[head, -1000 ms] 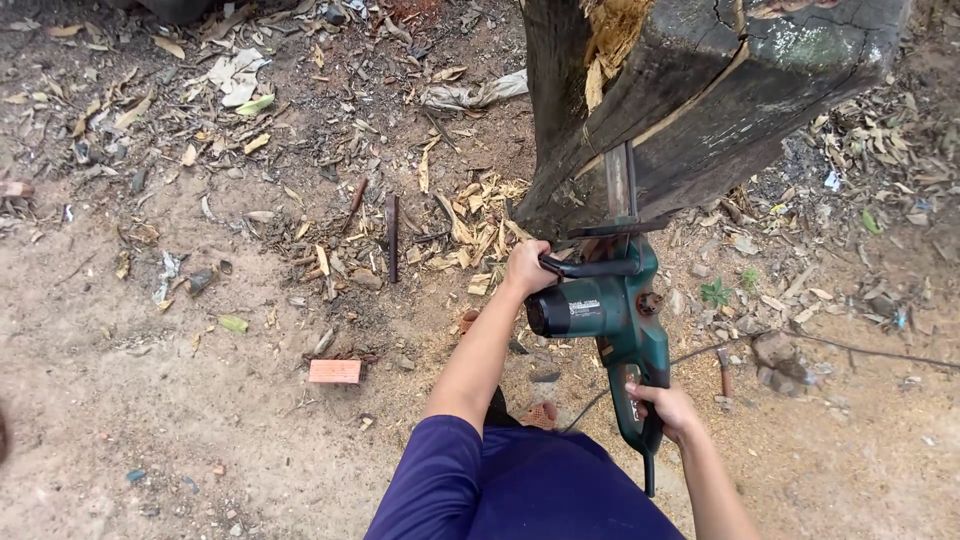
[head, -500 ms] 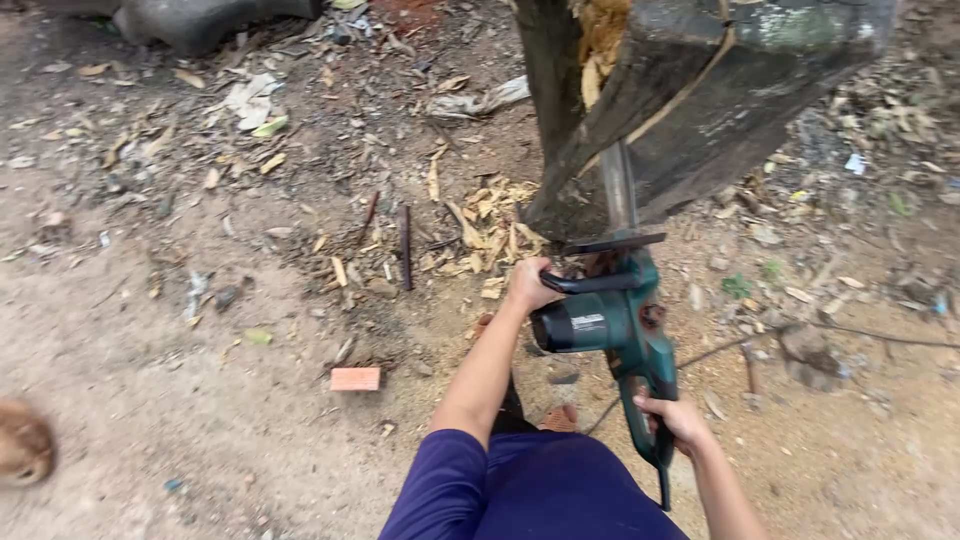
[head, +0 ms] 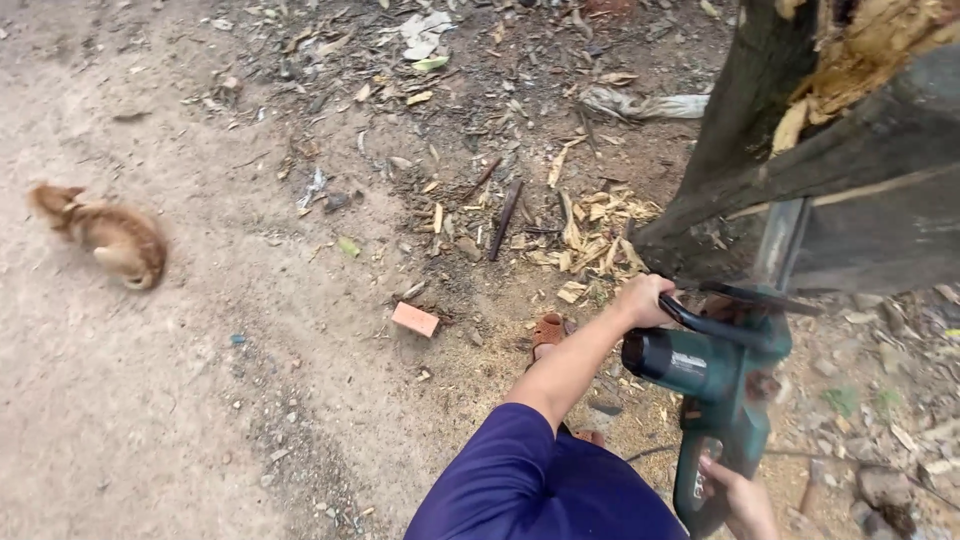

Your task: Using an electric chainsaw to cut through a large wooden stump or log.

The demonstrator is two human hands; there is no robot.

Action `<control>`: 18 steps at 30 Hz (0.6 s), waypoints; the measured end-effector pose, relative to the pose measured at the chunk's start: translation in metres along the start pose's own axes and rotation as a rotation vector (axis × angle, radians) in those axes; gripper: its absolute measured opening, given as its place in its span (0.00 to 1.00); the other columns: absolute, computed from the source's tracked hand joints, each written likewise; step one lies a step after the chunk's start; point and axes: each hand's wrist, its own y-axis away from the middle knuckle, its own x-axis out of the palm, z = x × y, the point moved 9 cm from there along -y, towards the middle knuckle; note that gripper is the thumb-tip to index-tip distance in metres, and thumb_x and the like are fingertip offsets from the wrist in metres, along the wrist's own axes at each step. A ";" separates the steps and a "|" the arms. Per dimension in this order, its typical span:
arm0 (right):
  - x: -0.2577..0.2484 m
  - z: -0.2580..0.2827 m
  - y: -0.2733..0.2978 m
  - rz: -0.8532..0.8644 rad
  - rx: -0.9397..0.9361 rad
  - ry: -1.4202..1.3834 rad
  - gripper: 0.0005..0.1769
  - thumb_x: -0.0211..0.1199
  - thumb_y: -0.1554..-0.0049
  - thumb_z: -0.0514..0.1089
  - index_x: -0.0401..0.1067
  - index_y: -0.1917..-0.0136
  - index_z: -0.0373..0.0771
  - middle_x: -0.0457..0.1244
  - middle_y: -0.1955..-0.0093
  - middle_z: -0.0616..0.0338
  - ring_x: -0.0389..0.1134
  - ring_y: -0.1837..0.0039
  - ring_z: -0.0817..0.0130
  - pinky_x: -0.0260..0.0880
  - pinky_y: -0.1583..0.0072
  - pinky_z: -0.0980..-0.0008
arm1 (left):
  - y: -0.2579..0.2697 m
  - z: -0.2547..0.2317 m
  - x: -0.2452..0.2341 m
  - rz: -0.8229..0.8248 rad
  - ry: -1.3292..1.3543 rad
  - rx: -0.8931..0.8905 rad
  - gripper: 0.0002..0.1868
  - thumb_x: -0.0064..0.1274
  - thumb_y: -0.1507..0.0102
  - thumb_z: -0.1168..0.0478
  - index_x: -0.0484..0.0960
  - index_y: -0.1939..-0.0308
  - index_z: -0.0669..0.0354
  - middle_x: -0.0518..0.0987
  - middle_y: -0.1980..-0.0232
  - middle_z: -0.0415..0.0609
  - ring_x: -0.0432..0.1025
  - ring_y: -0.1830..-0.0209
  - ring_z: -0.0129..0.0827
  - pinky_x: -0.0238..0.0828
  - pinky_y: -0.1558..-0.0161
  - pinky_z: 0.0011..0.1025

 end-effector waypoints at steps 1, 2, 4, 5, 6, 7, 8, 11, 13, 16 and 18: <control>0.001 0.004 -0.001 -0.016 -0.002 -0.009 0.07 0.68 0.48 0.34 0.69 0.62 0.32 0.55 0.74 0.56 0.53 0.74 0.67 0.53 0.69 0.65 | -0.007 0.008 0.006 0.013 0.004 0.013 0.17 0.48 0.43 0.45 0.77 0.79 0.49 0.82 0.69 0.54 0.78 0.63 0.53 0.73 0.60 0.46; 0.004 0.008 -0.003 -0.011 0.003 -0.023 0.07 0.67 0.48 0.33 0.68 0.61 0.32 0.55 0.73 0.55 0.53 0.73 0.66 0.53 0.68 0.65 | -0.016 0.011 0.008 -0.025 -0.026 0.065 0.17 0.53 0.48 0.42 0.78 0.79 0.48 0.83 0.70 0.52 0.78 0.65 0.51 0.73 0.59 0.44; 0.007 0.017 -0.003 -0.030 0.001 -0.052 0.07 0.65 0.48 0.32 0.68 0.60 0.32 0.55 0.72 0.54 0.52 0.73 0.66 0.52 0.68 0.66 | -0.027 0.016 0.013 -0.047 -0.047 0.139 0.19 0.58 0.52 0.39 0.79 0.78 0.48 0.83 0.72 0.50 0.79 0.66 0.50 0.73 0.58 0.42; 0.010 0.018 0.000 -0.026 0.027 -0.052 0.08 0.65 0.48 0.32 0.66 0.62 0.34 0.54 0.73 0.54 0.52 0.74 0.65 0.52 0.68 0.65 | -0.030 0.019 0.014 -0.049 -0.007 0.158 0.15 0.62 0.57 0.44 0.80 0.78 0.48 0.83 0.71 0.49 0.79 0.66 0.47 0.73 0.60 0.40; 0.009 0.021 0.003 -0.031 0.051 -0.057 0.11 0.65 0.47 0.32 0.64 0.64 0.36 0.53 0.73 0.54 0.52 0.74 0.64 0.52 0.68 0.65 | -0.034 0.017 0.018 -0.046 0.037 0.183 0.14 0.66 0.61 0.50 0.81 0.78 0.48 0.84 0.70 0.48 0.79 0.66 0.45 0.73 0.61 0.38; 0.010 0.028 0.003 -0.063 0.043 -0.076 0.11 0.65 0.47 0.32 0.64 0.64 0.36 0.53 0.73 0.54 0.52 0.74 0.64 0.52 0.68 0.65 | -0.033 0.022 0.019 -0.023 0.047 0.212 0.14 0.66 0.61 0.50 0.81 0.78 0.48 0.84 0.70 0.48 0.79 0.66 0.45 0.73 0.61 0.38; 0.013 0.034 0.006 -0.061 0.009 -0.046 0.12 0.68 0.49 0.32 0.65 0.66 0.34 0.55 0.74 0.53 0.53 0.75 0.65 0.53 0.70 0.65 | -0.036 0.023 0.019 -0.045 0.065 0.240 0.10 0.62 0.57 0.54 0.78 0.79 0.49 0.81 0.74 0.47 0.77 0.71 0.40 0.69 0.66 0.38; 0.004 0.030 -0.005 -0.138 -0.039 -0.066 0.14 0.75 0.55 0.34 0.69 0.66 0.30 0.59 0.74 0.49 0.57 0.75 0.64 0.57 0.72 0.63 | -0.029 0.005 0.006 0.005 0.084 0.194 0.12 0.63 0.57 0.57 0.79 0.73 0.53 0.80 0.70 0.53 0.76 0.63 0.46 0.70 0.59 0.41; 0.002 0.032 -0.003 -0.212 -0.049 -0.130 0.16 0.78 0.58 0.36 0.71 0.66 0.28 0.61 0.73 0.46 0.59 0.76 0.62 0.61 0.72 0.61 | -0.023 -0.001 -0.006 0.081 0.055 0.123 0.21 0.68 0.61 0.57 0.83 0.65 0.57 0.82 0.62 0.60 0.78 0.50 0.56 0.74 0.48 0.44; 0.001 0.047 0.007 -0.245 -0.022 -0.052 0.18 0.81 0.60 0.40 0.75 0.64 0.28 0.65 0.72 0.46 0.62 0.73 0.64 0.63 0.70 0.63 | -0.036 0.004 -0.002 0.087 0.056 0.153 0.19 0.72 0.61 0.53 0.87 0.68 0.49 0.83 0.66 0.56 0.78 0.54 0.52 0.73 0.51 0.39; 0.012 0.049 -0.005 -0.094 -0.045 -0.033 0.18 0.81 0.58 0.48 0.75 0.68 0.36 0.63 0.75 0.55 0.63 0.75 0.68 0.64 0.72 0.70 | -0.064 0.043 0.017 0.006 0.054 0.088 0.13 0.66 0.56 0.65 0.88 0.68 0.47 0.82 0.70 0.47 0.79 0.59 0.42 0.70 0.55 0.29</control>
